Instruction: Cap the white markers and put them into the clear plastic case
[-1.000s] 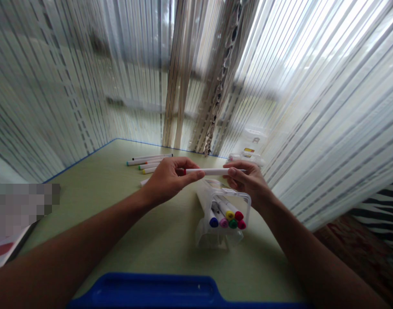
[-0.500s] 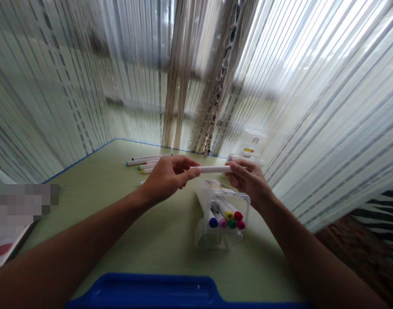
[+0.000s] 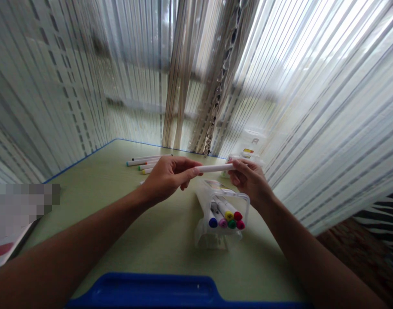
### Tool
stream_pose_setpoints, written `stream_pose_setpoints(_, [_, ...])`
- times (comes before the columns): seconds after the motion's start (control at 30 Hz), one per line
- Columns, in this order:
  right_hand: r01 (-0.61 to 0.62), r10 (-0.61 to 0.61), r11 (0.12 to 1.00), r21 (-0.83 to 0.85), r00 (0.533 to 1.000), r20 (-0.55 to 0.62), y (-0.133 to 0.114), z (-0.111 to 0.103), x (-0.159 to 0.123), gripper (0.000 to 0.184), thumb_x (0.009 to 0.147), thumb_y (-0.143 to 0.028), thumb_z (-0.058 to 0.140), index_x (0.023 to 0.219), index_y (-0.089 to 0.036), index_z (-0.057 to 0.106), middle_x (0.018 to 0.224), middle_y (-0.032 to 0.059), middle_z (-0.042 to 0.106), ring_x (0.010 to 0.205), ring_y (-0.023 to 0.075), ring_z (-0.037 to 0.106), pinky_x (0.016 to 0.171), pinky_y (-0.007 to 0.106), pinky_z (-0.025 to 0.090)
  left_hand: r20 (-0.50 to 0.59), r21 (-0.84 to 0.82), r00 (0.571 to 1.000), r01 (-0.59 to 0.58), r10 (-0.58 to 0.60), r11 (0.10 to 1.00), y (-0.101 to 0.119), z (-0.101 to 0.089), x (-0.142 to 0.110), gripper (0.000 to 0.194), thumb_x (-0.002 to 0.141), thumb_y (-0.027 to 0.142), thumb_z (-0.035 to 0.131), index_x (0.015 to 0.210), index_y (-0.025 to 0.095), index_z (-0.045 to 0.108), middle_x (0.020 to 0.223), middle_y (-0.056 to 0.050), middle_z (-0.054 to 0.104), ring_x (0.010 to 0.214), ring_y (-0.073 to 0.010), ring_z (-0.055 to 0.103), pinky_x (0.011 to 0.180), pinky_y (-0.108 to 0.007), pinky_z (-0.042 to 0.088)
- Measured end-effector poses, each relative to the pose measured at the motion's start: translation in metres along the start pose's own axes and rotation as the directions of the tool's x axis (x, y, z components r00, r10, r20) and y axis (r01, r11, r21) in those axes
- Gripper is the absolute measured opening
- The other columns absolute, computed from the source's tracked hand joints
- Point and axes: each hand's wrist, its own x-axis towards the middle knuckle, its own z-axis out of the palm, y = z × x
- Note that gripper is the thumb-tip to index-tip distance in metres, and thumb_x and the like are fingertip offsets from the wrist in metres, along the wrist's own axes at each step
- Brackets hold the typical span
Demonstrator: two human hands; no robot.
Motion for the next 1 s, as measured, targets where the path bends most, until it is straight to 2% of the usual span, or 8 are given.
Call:
stream_pose_setpoints(0.23, [-0.009, 0.01, 1.0, 0.014, 1.0, -0.014, 0.0006, -0.0013, 0.0014, 0.029, 0.064, -0.038, 0.087, 0.068, -0.016, 0.068, 0.054, -0.001, 0.06, 0.039, 0.0045, 0.041, 0.034, 0.019, 0.025, 0.036, -0.059, 0.999, 0.004, -0.001, 0.998, -0.0018, -0.0012, 0.0003, 0.031, 0.081, 0.026, 0.07, 0.104, 0.006, 0.074, 0.085, -0.011, 0.074, 0.051, -0.008, 0.051, 0.047, -0.023, 0.043])
stream_pose_setpoints(0.63, [-0.008, 0.008, 1.0, 0.009, 1.0, -0.001, -0.0003, -0.0016, 0.0011, 0.031, 0.062, -0.04, 0.088, 0.071, -0.016, 0.072, 0.051, -0.0025, 0.059, 0.037, 0.0031, 0.042, 0.034, 0.016, 0.026, 0.02, -0.121, 1.0, 0.012, -0.01, 0.993, 0.0007, -0.0004, -0.0002, 0.027, 0.082, 0.024, 0.068, 0.103, 0.006, 0.072, 0.088, -0.012, 0.076, 0.049, -0.0082, 0.053, 0.047, -0.023, 0.045])
stream_pose_setpoints(1.0, [0.009, -0.009, 1.0, -0.001, 1.0, 0.02, -0.002, -0.0002, -0.0001, 0.023, 0.061, -0.033, 0.087, 0.076, -0.018, 0.075, 0.056, 0.0007, 0.067, 0.037, 0.0046, 0.044, 0.035, 0.017, 0.029, -0.024, -0.078, 1.0, -0.001, -0.001, 0.997, -0.0001, -0.001, 0.0017, 0.027, 0.085, 0.025, 0.065, 0.103, 0.006, 0.07, 0.085, -0.01, 0.075, 0.048, -0.0069, 0.052, 0.045, -0.022, 0.044])
